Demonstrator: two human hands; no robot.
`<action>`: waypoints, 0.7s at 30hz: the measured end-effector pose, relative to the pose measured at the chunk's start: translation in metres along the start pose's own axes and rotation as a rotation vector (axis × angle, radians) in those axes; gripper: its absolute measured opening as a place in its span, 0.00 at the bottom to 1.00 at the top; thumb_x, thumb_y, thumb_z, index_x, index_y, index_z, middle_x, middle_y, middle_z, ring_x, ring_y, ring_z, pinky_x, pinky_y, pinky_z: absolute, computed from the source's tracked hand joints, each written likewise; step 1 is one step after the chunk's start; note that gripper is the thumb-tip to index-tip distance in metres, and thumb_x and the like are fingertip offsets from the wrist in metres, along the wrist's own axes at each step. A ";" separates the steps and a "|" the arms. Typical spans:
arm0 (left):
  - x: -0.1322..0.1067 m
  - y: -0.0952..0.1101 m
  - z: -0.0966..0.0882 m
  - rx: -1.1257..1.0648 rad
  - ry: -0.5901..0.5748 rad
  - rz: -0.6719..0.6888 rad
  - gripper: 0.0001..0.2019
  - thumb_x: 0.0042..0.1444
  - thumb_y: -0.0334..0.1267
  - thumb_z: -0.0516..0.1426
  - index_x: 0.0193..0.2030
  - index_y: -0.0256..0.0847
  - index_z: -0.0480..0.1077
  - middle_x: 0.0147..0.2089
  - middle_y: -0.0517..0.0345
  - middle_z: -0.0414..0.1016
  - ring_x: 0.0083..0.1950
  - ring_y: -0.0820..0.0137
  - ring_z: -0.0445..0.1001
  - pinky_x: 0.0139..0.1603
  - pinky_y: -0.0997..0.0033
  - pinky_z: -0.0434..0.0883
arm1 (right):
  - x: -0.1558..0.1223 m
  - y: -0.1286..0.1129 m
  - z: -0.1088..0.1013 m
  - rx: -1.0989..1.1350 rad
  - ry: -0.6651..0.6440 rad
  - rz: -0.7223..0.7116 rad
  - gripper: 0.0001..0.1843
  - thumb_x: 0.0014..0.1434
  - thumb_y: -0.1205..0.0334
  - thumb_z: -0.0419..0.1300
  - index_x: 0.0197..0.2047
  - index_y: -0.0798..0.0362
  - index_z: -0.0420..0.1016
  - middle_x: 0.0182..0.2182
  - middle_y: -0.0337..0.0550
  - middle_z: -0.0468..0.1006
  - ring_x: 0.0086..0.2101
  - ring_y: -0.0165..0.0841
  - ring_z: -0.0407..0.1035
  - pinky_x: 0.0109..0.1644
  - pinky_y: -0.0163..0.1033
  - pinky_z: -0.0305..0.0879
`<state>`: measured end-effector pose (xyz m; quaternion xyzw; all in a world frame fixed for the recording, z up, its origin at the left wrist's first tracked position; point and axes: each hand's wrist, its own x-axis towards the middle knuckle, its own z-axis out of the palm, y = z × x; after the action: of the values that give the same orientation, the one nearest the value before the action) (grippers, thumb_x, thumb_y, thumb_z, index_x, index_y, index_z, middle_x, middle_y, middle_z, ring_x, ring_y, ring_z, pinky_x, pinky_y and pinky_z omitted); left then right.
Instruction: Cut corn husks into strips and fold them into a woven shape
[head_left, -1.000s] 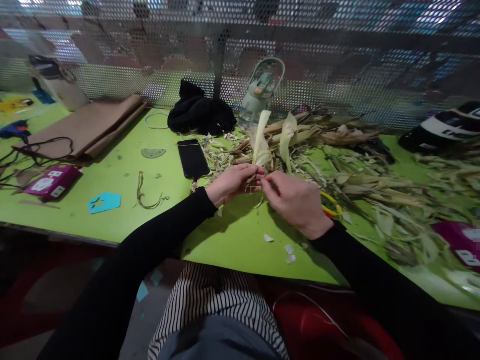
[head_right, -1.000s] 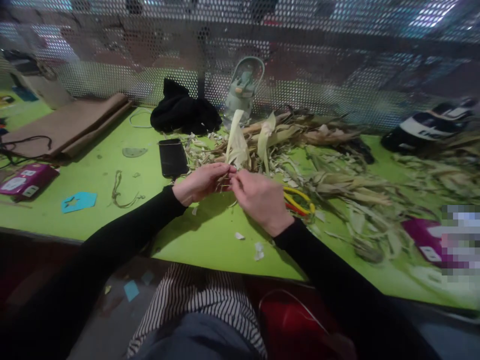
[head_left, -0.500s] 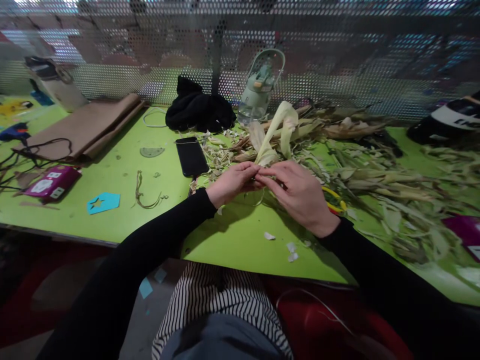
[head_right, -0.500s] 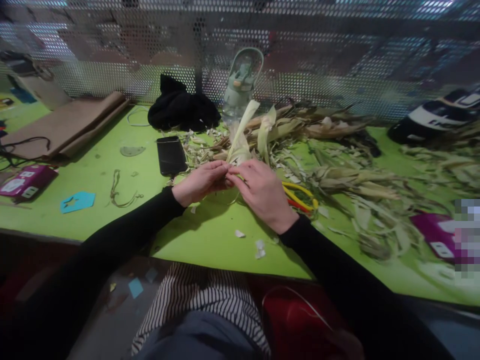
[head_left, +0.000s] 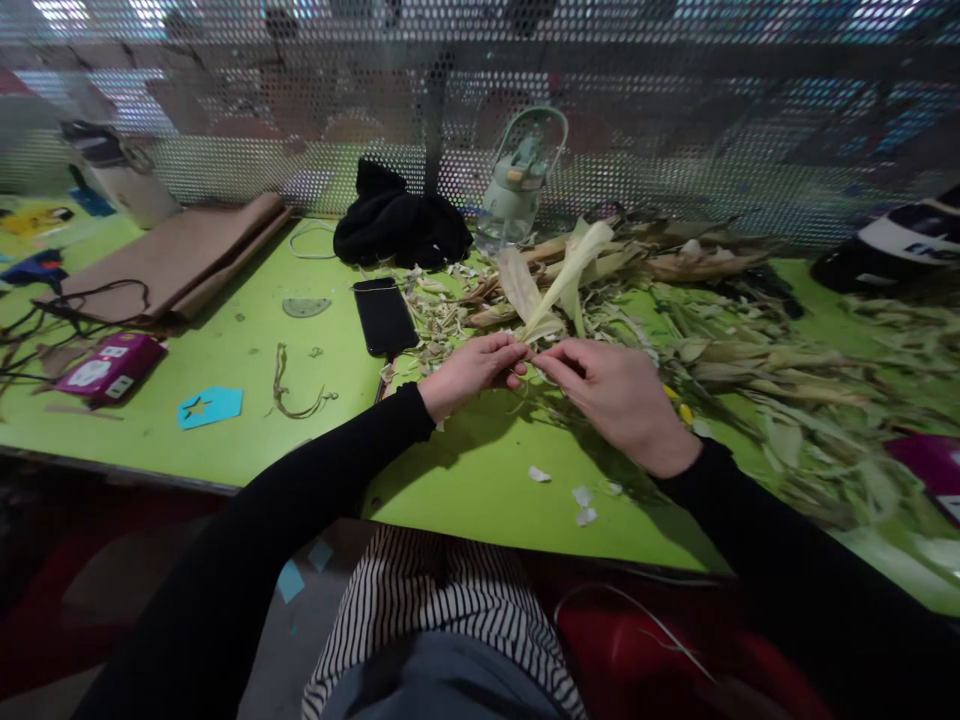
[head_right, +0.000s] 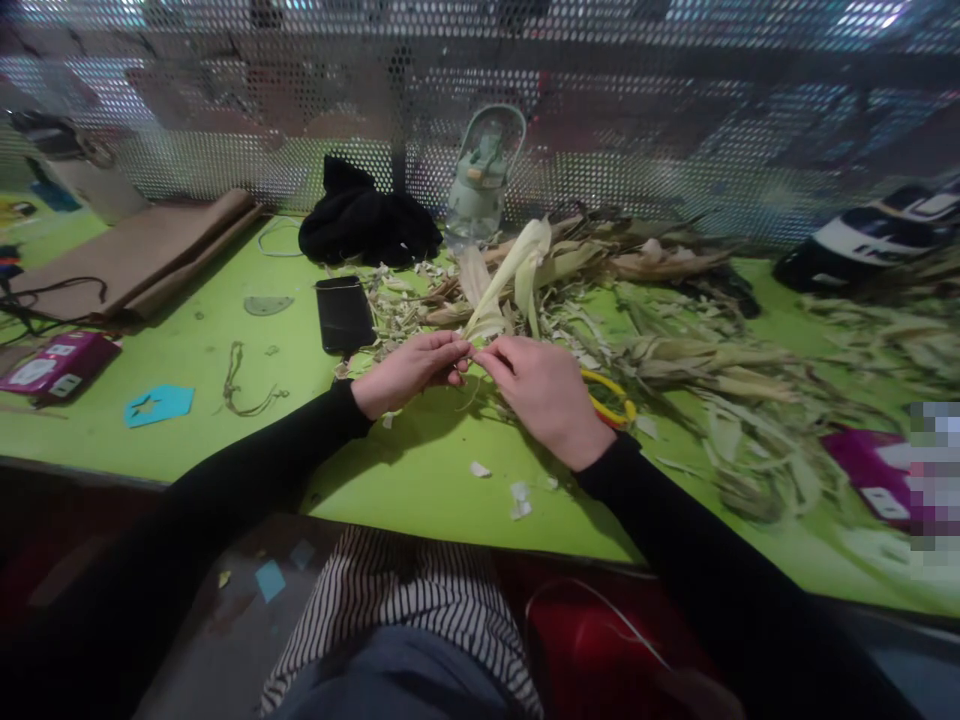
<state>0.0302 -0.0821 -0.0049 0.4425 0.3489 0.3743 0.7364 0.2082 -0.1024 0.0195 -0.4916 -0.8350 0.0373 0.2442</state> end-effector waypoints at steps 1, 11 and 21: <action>0.000 0.000 0.000 0.000 0.005 0.000 0.10 0.69 0.32 0.53 0.34 0.35 0.67 0.29 0.66 0.68 0.26 0.84 0.65 0.39 0.77 0.66 | 0.000 0.001 -0.001 -0.006 0.005 0.002 0.17 0.67 0.51 0.55 0.29 0.49 0.74 0.25 0.43 0.78 0.25 0.35 0.68 0.31 0.40 0.56; -0.002 0.000 -0.001 0.081 -0.146 0.055 0.10 0.66 0.38 0.57 0.37 0.33 0.74 0.30 0.63 0.66 0.28 0.82 0.64 0.40 0.74 0.66 | 0.007 0.014 -0.027 -0.146 0.271 0.048 0.11 0.63 0.58 0.57 0.28 0.48 0.68 0.24 0.42 0.73 0.24 0.34 0.61 0.30 0.41 0.52; -0.002 -0.007 0.008 0.766 -0.005 0.321 0.12 0.67 0.32 0.51 0.33 0.37 0.69 0.33 0.58 0.69 0.33 0.73 0.65 0.40 0.71 0.64 | -0.007 -0.034 -0.045 -0.305 0.158 -0.198 0.15 0.67 0.59 0.52 0.29 0.50 0.69 0.25 0.44 0.73 0.27 0.35 0.65 0.31 0.41 0.53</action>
<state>0.0379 -0.0896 -0.0079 0.7342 0.3878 0.3265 0.4517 0.2039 -0.1332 0.0668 -0.4398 -0.8535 -0.1524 0.2343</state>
